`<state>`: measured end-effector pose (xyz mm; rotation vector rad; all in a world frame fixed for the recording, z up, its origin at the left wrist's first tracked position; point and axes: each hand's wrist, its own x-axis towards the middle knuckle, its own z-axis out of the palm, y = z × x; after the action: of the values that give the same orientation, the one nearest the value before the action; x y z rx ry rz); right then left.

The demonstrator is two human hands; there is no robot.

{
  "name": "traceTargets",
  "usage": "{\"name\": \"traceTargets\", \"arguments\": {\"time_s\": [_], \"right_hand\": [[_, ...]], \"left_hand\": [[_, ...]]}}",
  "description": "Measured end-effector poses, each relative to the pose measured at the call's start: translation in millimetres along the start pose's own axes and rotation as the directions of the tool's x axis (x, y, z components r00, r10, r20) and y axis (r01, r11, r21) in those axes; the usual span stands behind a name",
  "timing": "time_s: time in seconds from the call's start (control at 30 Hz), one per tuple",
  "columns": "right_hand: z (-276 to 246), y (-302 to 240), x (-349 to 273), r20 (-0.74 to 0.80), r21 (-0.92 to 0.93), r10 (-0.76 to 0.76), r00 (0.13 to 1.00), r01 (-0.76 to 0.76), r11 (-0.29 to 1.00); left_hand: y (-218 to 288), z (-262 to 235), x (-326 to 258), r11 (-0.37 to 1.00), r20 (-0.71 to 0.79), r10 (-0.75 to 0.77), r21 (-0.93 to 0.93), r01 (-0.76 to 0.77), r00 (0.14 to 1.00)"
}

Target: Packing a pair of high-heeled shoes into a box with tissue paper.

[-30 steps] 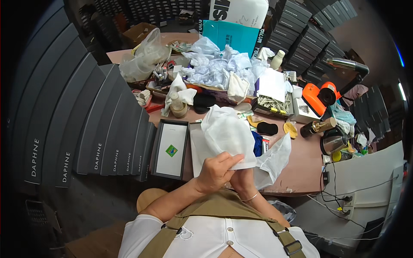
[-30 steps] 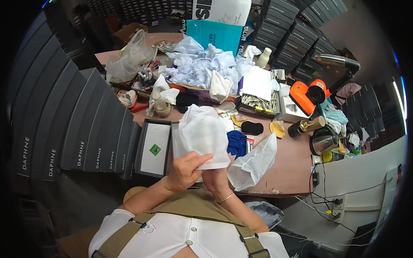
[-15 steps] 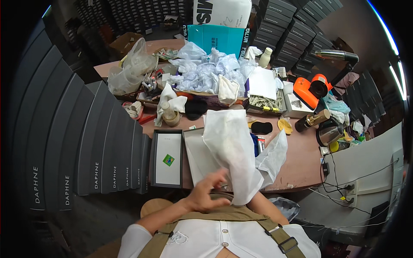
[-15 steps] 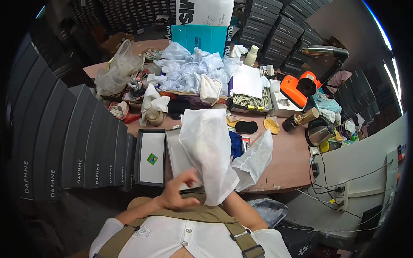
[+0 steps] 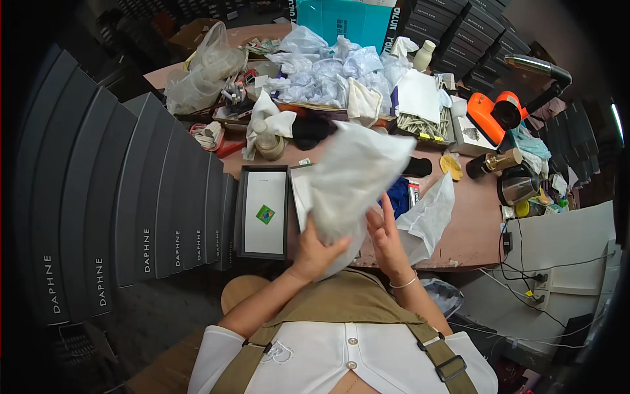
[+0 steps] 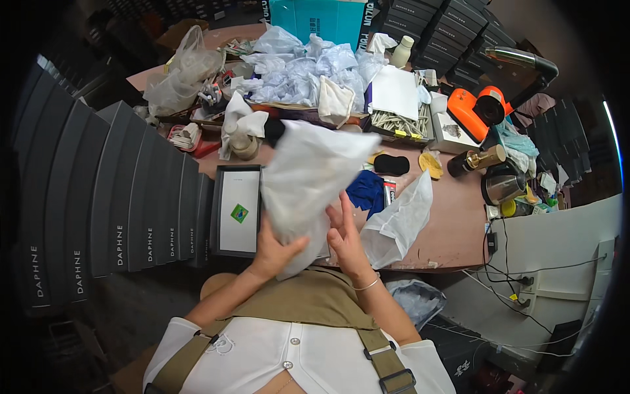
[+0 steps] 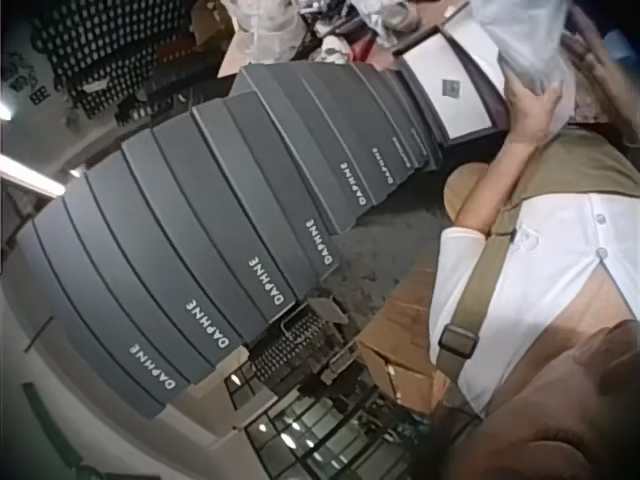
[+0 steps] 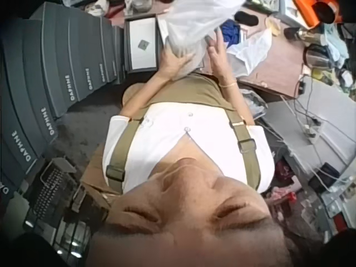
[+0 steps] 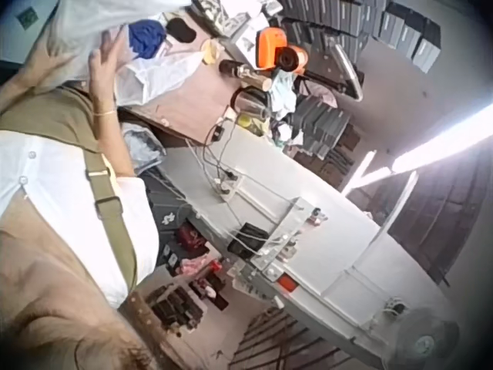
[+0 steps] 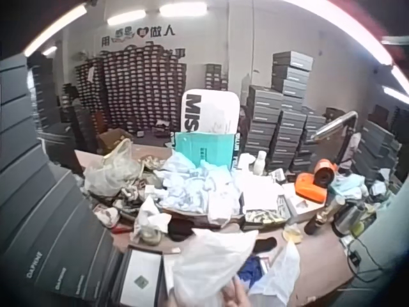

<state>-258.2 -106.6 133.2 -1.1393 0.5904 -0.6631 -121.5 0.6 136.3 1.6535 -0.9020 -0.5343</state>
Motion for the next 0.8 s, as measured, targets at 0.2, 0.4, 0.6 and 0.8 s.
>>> {"name": "traceTargets", "arguments": {"time_s": [0.2,0.4,0.6,0.8], "right_hand": [[-44,27,-48,0.085,0.574,0.515,0.853,-0.464,0.674],[-47,38,-85,-0.126,0.628,0.469,0.874,-0.296,0.72],[-75,18,-81,-0.231,0.483,0.325,0.917,-0.183,0.857],[-62,29,-23,-0.066,0.166,0.177,0.982,-0.164,0.972]], "left_hand": [[-34,19,-9,0.971,0.782,0.049,0.109,-0.213,0.621],[-67,-12,49,0.919,0.885,-0.273,0.124,0.375,0.377],[-194,54,61,0.309,0.818,0.076,0.525,-0.793,0.571],[-112,-10,123,0.691,0.443,0.328,0.489,-0.532,0.834]]}}
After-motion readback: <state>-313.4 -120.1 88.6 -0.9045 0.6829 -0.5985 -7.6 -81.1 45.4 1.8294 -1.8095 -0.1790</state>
